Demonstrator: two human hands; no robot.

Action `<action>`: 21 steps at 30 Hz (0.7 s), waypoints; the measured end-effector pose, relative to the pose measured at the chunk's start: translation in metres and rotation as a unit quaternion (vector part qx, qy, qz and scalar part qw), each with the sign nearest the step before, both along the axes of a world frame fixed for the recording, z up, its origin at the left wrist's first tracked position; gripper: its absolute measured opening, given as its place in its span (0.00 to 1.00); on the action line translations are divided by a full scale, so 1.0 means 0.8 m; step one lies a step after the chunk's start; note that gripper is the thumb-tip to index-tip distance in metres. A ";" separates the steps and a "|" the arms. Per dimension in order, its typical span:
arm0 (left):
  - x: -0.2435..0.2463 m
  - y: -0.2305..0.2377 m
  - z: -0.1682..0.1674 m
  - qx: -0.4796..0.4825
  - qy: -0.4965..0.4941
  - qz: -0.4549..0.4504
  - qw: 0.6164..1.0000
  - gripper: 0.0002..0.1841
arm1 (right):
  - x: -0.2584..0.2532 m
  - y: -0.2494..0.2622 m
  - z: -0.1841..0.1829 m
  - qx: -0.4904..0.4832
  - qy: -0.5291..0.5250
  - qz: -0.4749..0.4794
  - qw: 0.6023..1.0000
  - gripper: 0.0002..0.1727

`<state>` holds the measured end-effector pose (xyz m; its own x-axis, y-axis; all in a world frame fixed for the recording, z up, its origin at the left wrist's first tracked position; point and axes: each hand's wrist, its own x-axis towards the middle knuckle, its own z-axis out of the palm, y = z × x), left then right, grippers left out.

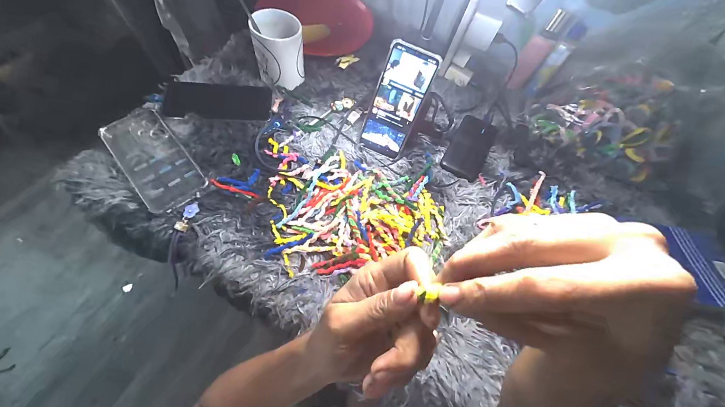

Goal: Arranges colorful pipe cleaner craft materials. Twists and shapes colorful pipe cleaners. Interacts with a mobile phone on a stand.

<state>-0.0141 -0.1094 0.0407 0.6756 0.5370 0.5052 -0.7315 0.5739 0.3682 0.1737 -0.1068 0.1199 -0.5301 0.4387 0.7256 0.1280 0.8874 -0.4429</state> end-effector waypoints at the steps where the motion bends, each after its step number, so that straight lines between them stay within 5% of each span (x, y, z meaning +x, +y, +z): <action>1: 0.002 -0.001 -0.002 0.016 -0.002 -0.006 1.000 0.08 | 0.002 0.006 0.000 -0.023 0.014 0.042 0.999 0.03; 6: 0.003 0.002 -0.010 0.140 0.036 0.049 0.988 0.09 | 0.004 0.022 -0.005 -0.110 0.040 0.185 0.976 0.02; 10: 0.004 -0.001 -0.016 0.171 0.058 0.145 0.973 0.10 | 0.006 0.020 -0.002 -0.120 0.023 0.147 0.982 0.02; 17: 0.006 -0.005 -0.013 0.302 0.190 0.456 0.815 0.09 | 0.009 0.013 0.005 -0.120 -0.018 0.051 0.991 0.03; 21: 0.004 -0.004 -0.019 0.352 0.225 0.555 0.720 0.09 | 0.011 0.023 0.000 -0.157 -0.026 0.073 0.985 0.03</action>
